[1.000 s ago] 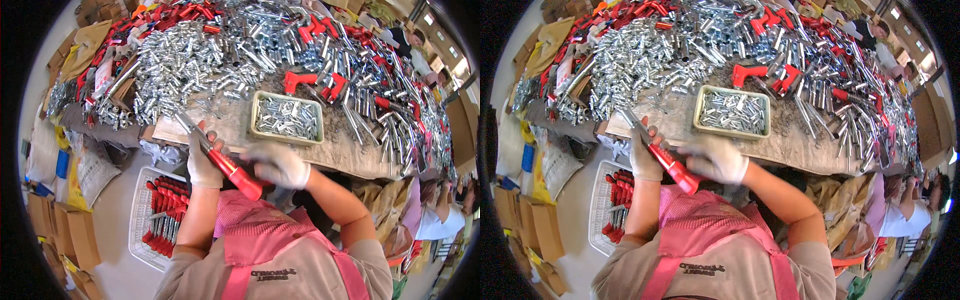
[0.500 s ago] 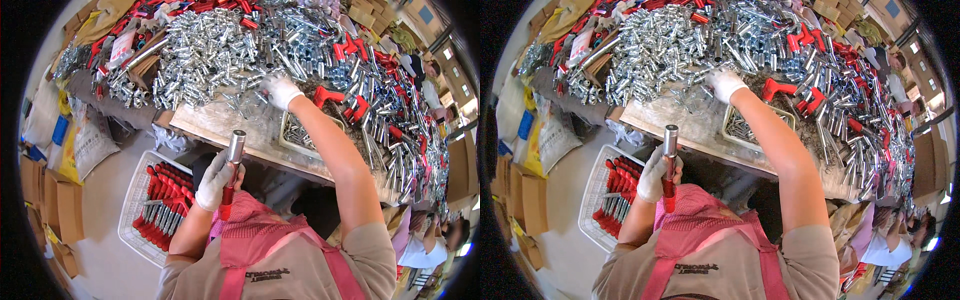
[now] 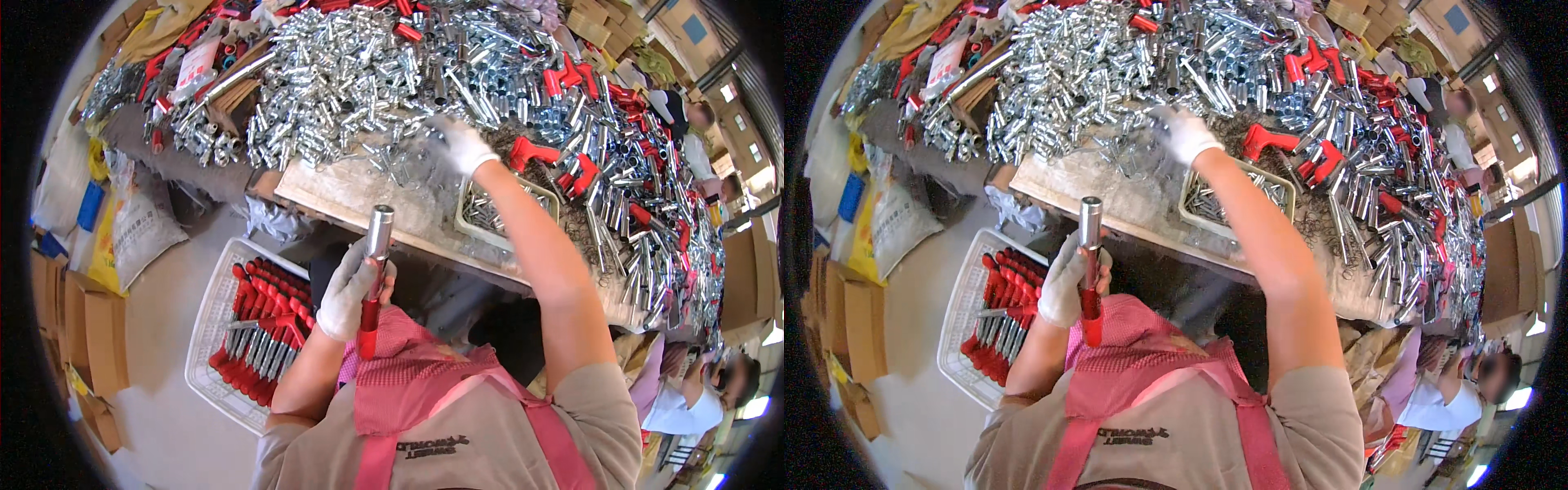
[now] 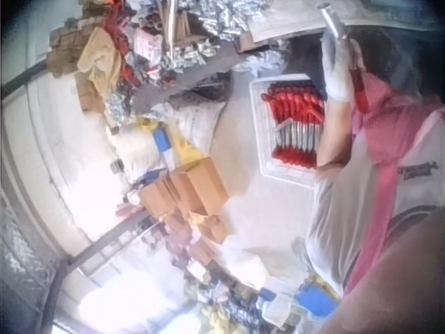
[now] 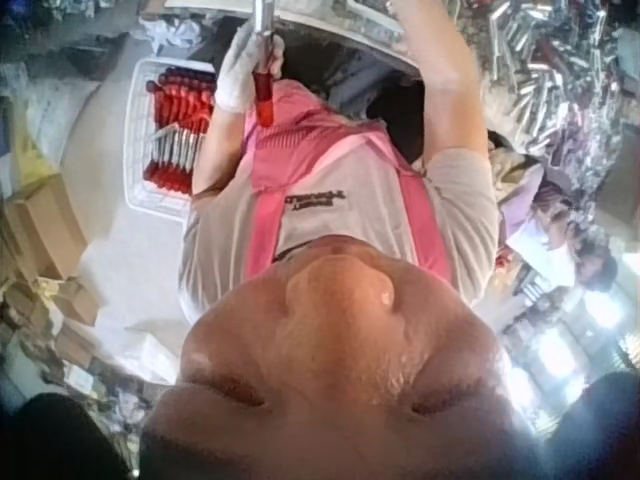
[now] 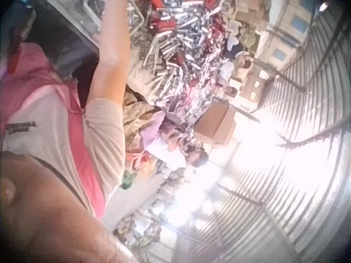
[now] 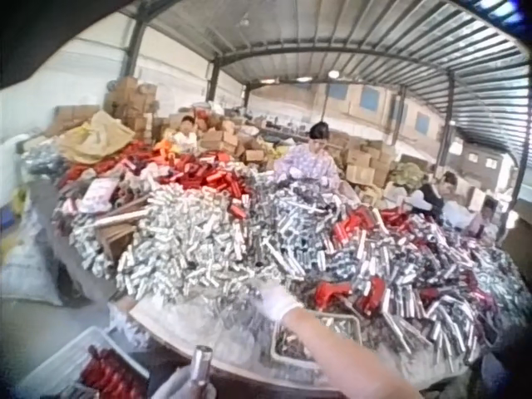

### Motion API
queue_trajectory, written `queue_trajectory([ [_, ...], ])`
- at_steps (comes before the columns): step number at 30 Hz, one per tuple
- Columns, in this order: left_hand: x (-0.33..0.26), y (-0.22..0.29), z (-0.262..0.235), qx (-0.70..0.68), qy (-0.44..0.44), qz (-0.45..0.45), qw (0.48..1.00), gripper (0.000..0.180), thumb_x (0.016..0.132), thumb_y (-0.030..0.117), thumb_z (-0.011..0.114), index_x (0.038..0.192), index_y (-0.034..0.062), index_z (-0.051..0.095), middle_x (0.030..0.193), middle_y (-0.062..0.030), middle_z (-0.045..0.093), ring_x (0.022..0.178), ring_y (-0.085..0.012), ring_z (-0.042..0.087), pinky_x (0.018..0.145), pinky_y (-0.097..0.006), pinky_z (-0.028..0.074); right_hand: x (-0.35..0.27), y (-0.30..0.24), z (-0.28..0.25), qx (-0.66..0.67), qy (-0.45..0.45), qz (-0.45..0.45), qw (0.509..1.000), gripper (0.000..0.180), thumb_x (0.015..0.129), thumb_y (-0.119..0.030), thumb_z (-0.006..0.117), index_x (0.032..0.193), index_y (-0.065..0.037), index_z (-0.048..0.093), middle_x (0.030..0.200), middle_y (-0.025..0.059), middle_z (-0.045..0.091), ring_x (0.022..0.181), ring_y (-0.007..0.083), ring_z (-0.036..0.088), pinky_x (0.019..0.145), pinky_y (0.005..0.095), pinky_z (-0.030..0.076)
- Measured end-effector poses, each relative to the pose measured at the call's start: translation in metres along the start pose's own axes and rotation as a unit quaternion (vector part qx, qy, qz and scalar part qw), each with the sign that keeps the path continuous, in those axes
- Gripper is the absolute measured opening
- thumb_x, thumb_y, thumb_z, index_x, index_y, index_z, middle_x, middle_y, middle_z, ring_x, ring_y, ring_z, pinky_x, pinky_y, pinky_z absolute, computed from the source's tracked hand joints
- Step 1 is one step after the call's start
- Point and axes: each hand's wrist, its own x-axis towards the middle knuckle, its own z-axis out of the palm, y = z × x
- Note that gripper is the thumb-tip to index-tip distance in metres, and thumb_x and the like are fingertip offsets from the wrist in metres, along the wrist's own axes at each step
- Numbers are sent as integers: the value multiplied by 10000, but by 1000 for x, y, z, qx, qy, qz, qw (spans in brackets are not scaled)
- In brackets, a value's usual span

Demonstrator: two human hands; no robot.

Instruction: Manual assembly of red-handled tools by inserting metal tubes and small components into the handles.

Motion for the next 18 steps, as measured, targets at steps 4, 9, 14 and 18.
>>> queue_trajectory([
  [4,5,-3,0,37,-43,-17,998,500,924,383,499,1241,3,425,793,-63,522,597,-111,469,556,-228,389,-46,-12,-53,51,62,-202,976,362,830,-179,623,1183,-126,566,1082,178,541,1001,341,552,899,391,465],
  [9,10,-5,14,88,-121,-44,988,441,924,304,523,1224,-9,442,791,-62,530,615,-110,464,565,-232,390,-117,-45,-101,-135,55,-365,920,369,669,-67,657,1020,-179,634,1030,106,527,927,271,539,785,356,476],
  [14,13,-13,24,132,-196,-57,970,423,919,303,541,1193,-9,463,786,-50,534,626,-105,472,570,-228,394,-156,-50,-119,-285,68,-444,846,398,636,-96,621,1020,-176,554,1010,90,483,811,244,522,640,342,491],
  [18,11,-25,34,268,-189,-13,945,371,875,136,591,1207,-9,513,883,-66,586,770,-114,535,709,-260,455,-187,-53,-124,-315,47,-428,846,288,647,-164,623,926,-117,568,935,70,500,759,216,517,610,310,473],
])
